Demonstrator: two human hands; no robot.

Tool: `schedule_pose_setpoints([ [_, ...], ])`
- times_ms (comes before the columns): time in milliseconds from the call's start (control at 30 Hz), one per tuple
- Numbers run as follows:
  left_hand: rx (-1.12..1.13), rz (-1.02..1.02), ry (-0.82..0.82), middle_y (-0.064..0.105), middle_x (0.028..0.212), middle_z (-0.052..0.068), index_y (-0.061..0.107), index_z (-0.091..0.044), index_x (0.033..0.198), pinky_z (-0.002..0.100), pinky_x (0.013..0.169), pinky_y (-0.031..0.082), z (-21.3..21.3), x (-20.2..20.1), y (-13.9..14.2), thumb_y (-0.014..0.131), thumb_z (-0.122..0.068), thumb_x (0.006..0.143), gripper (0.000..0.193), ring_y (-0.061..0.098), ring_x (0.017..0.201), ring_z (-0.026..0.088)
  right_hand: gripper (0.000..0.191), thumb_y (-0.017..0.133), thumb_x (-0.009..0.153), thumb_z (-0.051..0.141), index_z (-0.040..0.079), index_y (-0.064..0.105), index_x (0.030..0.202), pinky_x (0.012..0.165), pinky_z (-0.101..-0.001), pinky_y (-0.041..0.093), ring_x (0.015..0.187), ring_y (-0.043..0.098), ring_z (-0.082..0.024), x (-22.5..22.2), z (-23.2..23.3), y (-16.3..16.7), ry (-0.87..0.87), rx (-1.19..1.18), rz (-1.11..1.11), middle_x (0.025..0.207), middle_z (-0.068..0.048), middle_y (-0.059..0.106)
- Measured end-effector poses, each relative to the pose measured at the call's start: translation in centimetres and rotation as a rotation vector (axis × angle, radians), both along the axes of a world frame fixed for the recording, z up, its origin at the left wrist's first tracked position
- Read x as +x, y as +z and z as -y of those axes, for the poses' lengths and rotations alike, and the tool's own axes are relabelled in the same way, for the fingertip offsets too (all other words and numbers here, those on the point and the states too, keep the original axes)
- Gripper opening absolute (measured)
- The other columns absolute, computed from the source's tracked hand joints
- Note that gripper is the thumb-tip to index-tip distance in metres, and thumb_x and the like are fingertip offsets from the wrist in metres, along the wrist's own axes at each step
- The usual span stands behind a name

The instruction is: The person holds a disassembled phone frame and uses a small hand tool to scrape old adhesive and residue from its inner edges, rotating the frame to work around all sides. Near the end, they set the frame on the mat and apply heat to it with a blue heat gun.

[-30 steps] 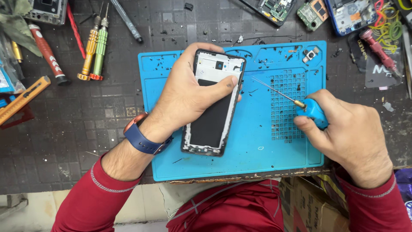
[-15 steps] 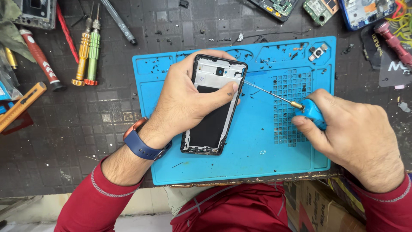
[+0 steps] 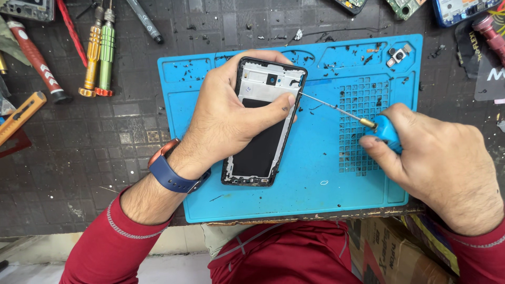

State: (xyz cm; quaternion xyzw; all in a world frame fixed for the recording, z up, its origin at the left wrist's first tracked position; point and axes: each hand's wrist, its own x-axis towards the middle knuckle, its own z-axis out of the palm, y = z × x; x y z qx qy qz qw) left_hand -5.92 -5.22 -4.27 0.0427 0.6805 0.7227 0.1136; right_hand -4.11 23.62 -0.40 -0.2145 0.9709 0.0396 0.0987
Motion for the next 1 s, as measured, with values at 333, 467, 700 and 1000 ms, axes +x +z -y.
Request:
schedule_pose_setpoints([
  [333,-0.026,-0.028,0.002,0.075,0.109,0.001,0.065,-0.002,0.127,0.024,0.092,0.063,0.16,0.24,-0.29,0.08,-0.009,0.093,0.037,0.072,0.099,0.006,0.045,0.068,0.094,0.052,0.009,0.056,0.09,0.052,-0.0414,0.052,0.058,0.067,-0.032,0.05,0.21,-0.05,-0.005,0.016,0.027,0.06,-0.008,0.062],
  [467,-0.045,-0.049,-0.003,0.075,0.111,0.002,0.064,-0.003,0.127,0.024,0.093,0.063,0.1,0.39,-0.37,0.081,-0.009,0.094,0.038,0.072,0.1,0.006,0.043,0.068,0.093,0.051,0.01,0.057,0.09,0.051,-0.0416,0.052,0.058,0.067,-0.032,0.26,0.26,-0.07,0.02,0.003,0.017,0.061,-0.009,0.062],
  [700,-0.042,-0.05,-0.002,0.076,0.111,0.002,0.064,-0.002,0.128,0.024,0.094,0.063,-0.04,0.47,-0.42,0.081,-0.01,0.094,0.038,0.072,0.101,0.006,0.044,0.069,0.094,0.051,0.009,0.057,0.092,0.052,-0.0407,0.052,0.058,0.067,-0.03,0.33,0.1,-0.08,0.008,0.019,0.023,0.06,-0.008,0.062],
  [1000,-0.004,-0.046,-0.039,0.076,0.109,0.001,0.065,-0.002,0.13,0.025,0.093,0.064,0.35,0.51,-0.77,0.081,-0.008,0.094,0.039,0.072,0.099,0.006,0.044,0.069,0.093,0.051,0.009,0.057,0.091,0.052,-0.0394,0.052,0.058,0.067,-0.029,0.66,0.18,-0.26,0.021,0.004,0.004,0.061,-0.007,0.062],
])
